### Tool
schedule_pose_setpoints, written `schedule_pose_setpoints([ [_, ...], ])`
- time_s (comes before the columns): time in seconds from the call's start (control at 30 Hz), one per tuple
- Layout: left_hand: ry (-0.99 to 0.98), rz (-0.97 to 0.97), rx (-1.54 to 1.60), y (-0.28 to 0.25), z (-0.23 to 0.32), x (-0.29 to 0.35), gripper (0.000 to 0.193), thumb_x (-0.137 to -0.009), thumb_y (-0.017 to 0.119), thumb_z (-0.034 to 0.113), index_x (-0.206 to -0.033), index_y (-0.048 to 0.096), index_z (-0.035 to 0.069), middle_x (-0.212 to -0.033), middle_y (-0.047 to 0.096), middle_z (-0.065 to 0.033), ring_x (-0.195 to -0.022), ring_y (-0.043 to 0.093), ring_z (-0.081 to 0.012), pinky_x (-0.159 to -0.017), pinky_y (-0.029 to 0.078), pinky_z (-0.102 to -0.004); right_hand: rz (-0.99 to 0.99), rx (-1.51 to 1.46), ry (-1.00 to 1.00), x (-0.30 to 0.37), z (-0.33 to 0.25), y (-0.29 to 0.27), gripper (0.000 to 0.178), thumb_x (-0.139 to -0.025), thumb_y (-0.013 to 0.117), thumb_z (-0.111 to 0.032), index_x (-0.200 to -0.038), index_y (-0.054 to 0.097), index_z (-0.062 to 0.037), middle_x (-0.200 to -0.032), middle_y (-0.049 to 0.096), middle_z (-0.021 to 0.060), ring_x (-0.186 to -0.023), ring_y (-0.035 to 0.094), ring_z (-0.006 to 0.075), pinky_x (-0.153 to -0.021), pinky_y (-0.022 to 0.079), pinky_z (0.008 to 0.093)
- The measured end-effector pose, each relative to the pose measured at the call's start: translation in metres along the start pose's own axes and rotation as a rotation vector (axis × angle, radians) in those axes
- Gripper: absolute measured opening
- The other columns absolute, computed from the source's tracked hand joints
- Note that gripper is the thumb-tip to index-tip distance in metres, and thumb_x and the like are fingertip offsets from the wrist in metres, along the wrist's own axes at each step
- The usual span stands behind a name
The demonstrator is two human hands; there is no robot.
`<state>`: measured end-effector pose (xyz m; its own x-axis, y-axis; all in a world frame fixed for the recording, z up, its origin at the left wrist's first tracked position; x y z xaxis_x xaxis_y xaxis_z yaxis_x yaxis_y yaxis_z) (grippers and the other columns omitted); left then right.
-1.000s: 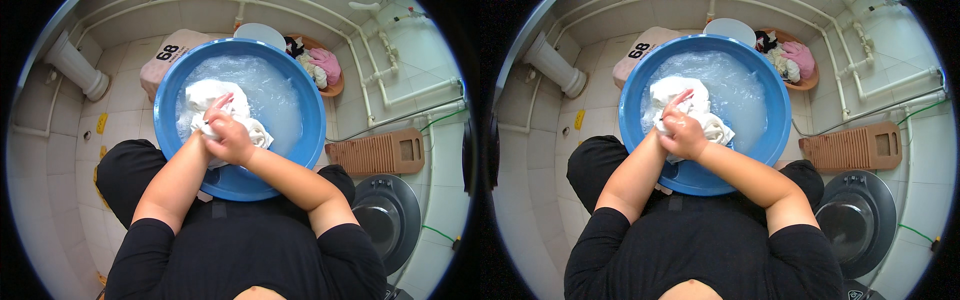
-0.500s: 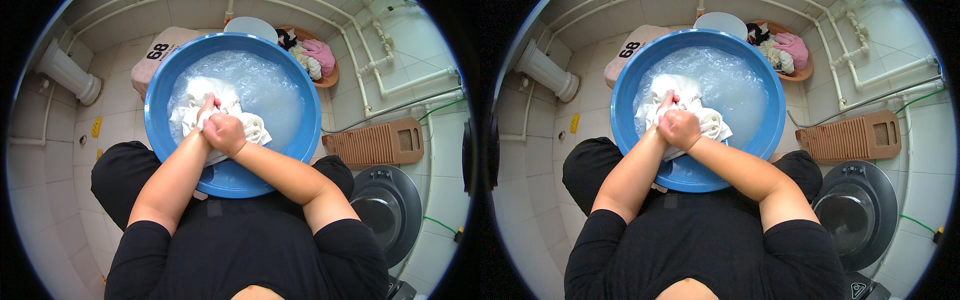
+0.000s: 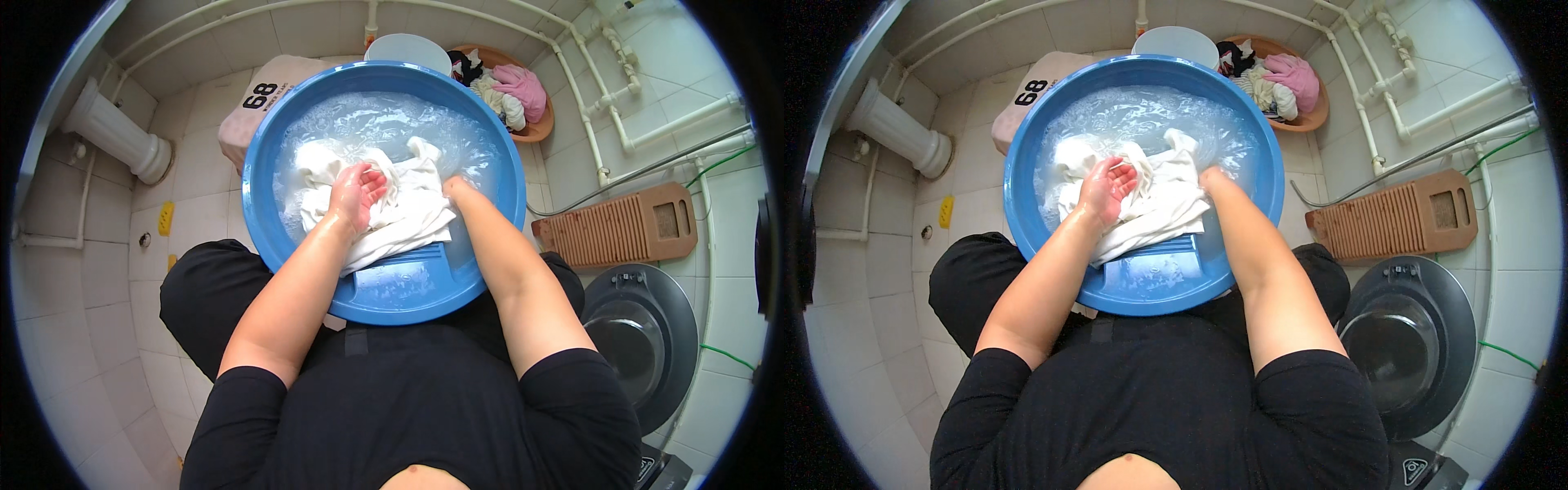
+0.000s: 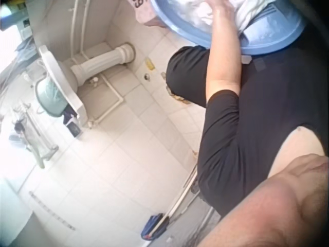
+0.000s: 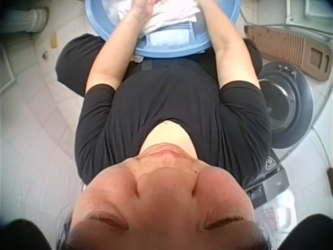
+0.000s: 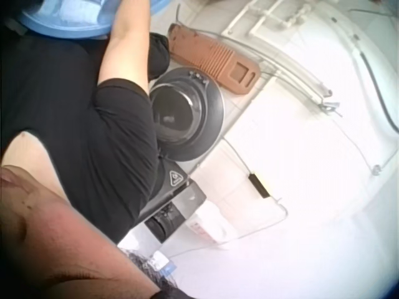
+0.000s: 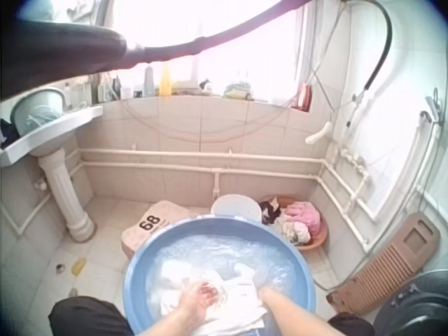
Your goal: The person sits on the floor and hand-washes a white cloth in a blue basin filled with soapy water. They repeatedly scrub, squeeze, and rinse the cloth by hand, occasionally lifting it to wring out excess water before submerging it again.
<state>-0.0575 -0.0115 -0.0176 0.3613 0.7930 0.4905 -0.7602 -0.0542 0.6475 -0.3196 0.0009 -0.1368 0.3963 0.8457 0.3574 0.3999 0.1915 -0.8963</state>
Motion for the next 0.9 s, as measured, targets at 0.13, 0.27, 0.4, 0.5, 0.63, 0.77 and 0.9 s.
schedule_pose_setpoints([
  [0.13,-0.033,-0.064,-0.088,0.006,0.008,0.01,0.034,-0.09,0.044,0.024,-0.112,0.042,-0.002,-0.112,0.052,-0.0202,-0.101,0.054,-0.0289,-0.087,0.045,-0.0367,0.163,-0.426,-0.055,0.017,-0.042,-0.031,0.036,-0.077,0.061,-0.028,-0.1,0.058,-0.0009,-0.097,0.06,0.0152,-0.089,0.058,0.0281,-0.077,0.046,0.0347],
  [0.27,-0.09,0.001,0.067,0.002,0.001,0.002,0.036,-0.091,0.044,0.03,-0.115,0.04,0.004,-0.115,0.05,-0.022,-0.106,0.051,-0.0346,-0.088,0.044,-0.0399,-0.107,-1.242,-0.299,0.096,-0.136,-0.074,0.022,-0.07,0.066,-0.02,-0.077,0.059,-0.001,-0.097,0.057,0.0146,-0.086,0.057,0.0262,-0.073,0.046,0.0342],
  [0.4,-0.205,-0.193,0.248,-0.014,0.005,-0.01,0.036,-0.091,0.043,0.038,-0.114,0.044,0.01,-0.112,0.051,-0.0133,-0.106,0.051,-0.0268,-0.088,0.043,-0.0393,0.297,-0.644,-1.011,0.184,-0.2,-0.095,0.019,-0.07,0.069,-0.017,-0.069,0.057,-0.0028,-0.089,0.056,0.0111,-0.071,0.058,0.0214,-0.065,0.046,0.0314],
  [0.5,-0.11,-0.183,0.098,-0.015,0.007,0.0,0.033,-0.091,0.044,0.038,-0.106,0.05,0.009,-0.099,0.055,-0.0089,-0.096,0.053,-0.0202,-0.084,0.045,-0.0351,0.401,-0.644,-1.217,0.227,-0.23,-0.103,0.022,-0.068,0.068,-0.016,-0.061,0.051,-0.005,-0.078,0.053,0.0111,-0.064,0.055,0.0278,-0.057,0.045,0.0352],
  [0.63,-0.024,-0.048,0.143,-0.01,0.006,0.01,0.038,-0.092,0.039,0.038,-0.109,0.051,0.006,-0.103,0.055,-0.0081,-0.097,0.053,-0.0212,-0.083,0.044,-0.0366,0.669,-0.502,-1.116,0.185,-0.213,-0.087,0.014,-0.07,0.062,-0.02,-0.064,0.054,-0.0111,-0.067,0.056,0.0056,-0.054,0.056,0.0272,-0.049,0.047,0.037],
  [0.77,-0.176,0.09,0.037,0.005,0.001,0.015,0.034,-0.089,0.044,0.037,-0.106,0.053,0.009,-0.104,0.056,-0.0082,-0.097,0.053,-0.0239,-0.08,0.044,-0.0408,0.643,-0.4,-0.522,0.121,-0.179,-0.078,0.019,-0.077,0.055,-0.024,-0.065,0.058,-0.009,-0.07,0.06,0.0114,-0.059,0.058,0.03,-0.055,0.047,0.038],
  [0.9,-0.132,-0.193,0.206,-0.046,-0.019,-0.028,0.028,-0.089,0.045,0.038,-0.095,0.054,0.012,-0.09,0.058,-0.0088,-0.084,0.055,-0.024,-0.073,0.046,-0.0383,0.565,-0.529,-0.714,0.165,-0.205,-0.072,0.019,-0.077,0.055,-0.023,-0.064,0.059,-0.0096,-0.071,0.06,0.0107,-0.061,0.058,0.0295,-0.057,0.048,0.038],
])
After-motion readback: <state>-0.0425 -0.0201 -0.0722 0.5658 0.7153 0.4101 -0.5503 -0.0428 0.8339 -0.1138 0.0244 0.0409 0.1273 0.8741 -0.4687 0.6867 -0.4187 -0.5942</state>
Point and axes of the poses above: each hand's wrist, its own x-axis away from the middle knuckle, its own y-axis out of the palm, z = x × y, the point moved 4 cm from there along -x, towards the middle knuckle
